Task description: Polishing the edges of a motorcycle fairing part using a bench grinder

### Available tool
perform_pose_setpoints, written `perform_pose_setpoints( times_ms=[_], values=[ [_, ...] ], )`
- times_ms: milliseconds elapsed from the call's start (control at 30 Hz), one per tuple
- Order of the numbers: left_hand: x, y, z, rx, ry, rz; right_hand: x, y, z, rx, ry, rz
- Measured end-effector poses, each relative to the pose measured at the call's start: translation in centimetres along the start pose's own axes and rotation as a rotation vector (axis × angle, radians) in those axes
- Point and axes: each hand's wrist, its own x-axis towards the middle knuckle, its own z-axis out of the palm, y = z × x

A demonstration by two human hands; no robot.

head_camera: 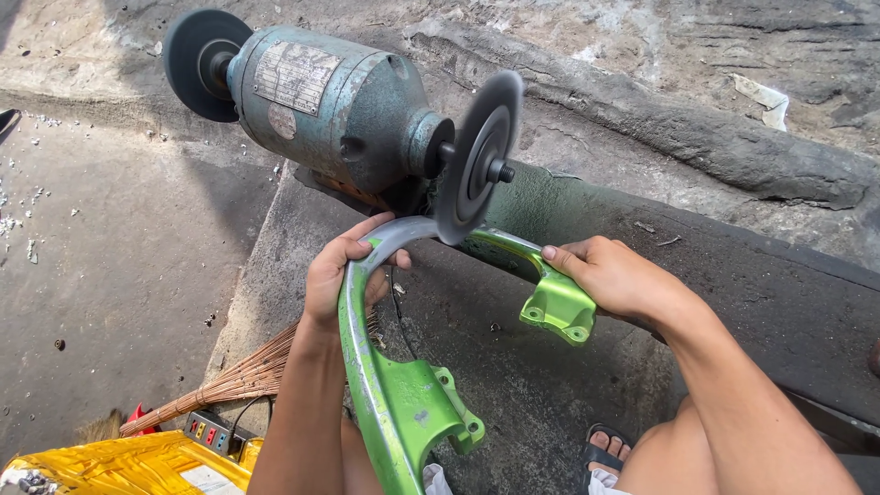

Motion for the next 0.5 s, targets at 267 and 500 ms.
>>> perform_pose_setpoints(
  times_ms=[267, 500],
  values=[
    [0.4, -0.45, 0.05, -0.018, 0.008, 0.012, -0.21, -0.13, -0.54, -0.008, 0.0, 0.008],
    [0.27, 0.09, 0.23, -0.007, 0.012, 0.012, -0.34, -0.91, -0.62, -0.019, -0.006, 0.01]
  ],
)
